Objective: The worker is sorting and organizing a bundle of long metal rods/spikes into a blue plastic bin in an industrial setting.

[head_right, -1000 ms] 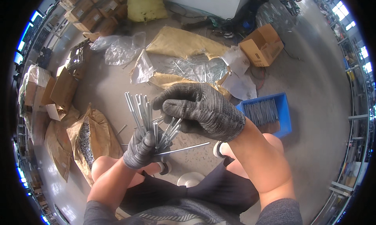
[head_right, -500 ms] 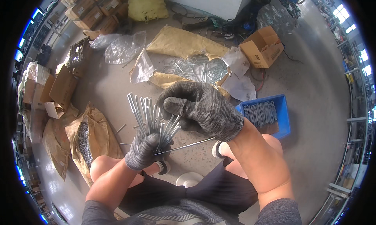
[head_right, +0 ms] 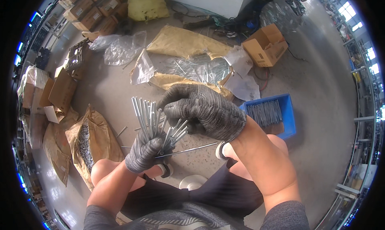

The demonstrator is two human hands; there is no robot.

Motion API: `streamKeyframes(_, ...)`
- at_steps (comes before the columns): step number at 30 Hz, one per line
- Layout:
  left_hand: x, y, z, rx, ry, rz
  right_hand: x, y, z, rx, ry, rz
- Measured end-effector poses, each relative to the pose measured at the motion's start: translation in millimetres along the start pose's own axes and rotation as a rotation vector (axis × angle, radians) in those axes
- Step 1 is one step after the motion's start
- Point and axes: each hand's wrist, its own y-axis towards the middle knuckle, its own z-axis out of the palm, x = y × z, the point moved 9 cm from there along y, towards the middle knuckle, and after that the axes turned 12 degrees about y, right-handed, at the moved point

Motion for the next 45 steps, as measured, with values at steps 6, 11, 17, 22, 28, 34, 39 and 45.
streamKeyframes(6, -0.9, -0.9, 2.4, 0.005, 0.001, -0.026, 22.7, -3.3, -2.2, -0.003, -0.178, -0.419)
streamKeyframes(11, 1.3, 1.1, -1.5, 0.011, 0.046, -0.007, -4.2, -1.5, -7.2, -0.142, 0.083, 0.020)
streamKeyframes(17, -3.8, -2.1, 4.0, 0.037, -0.008, 0.012, -6.5, -3.1, -4.8, -0.155, 0.133, 0.060)
streamKeyframes(22, 0.8, -1.3, -0.8, 0.022, 0.010, -0.021, -16.0, -1.6, -10.4, -0.224, 0.389, 0.071)
streamKeyframes(28, 2.5, -2.0, -1.4, 0.037, 0.092, -0.011, -7.4, -2.0, -12.4, -0.191, 0.210, -0.021)
streamKeyframes(34, 6.1, -1.2, 5.5, 0.118, 0.073, -0.034, 0.5, 3.4, -3.9, -0.122, 0.001, -0.079)
streamKeyframes(39, 2.7, 1.4, 10.0, 0.121, -0.024, -0.025, 7.8, 2.9, -6.6, -0.080, -0.080, -0.251)
streamKeyframes(45, 5.8, -0.2, 10.3, 0.123, 0.019, -0.054, 27.3, -2.4, -3.5, -0.043, -0.351, -0.465)
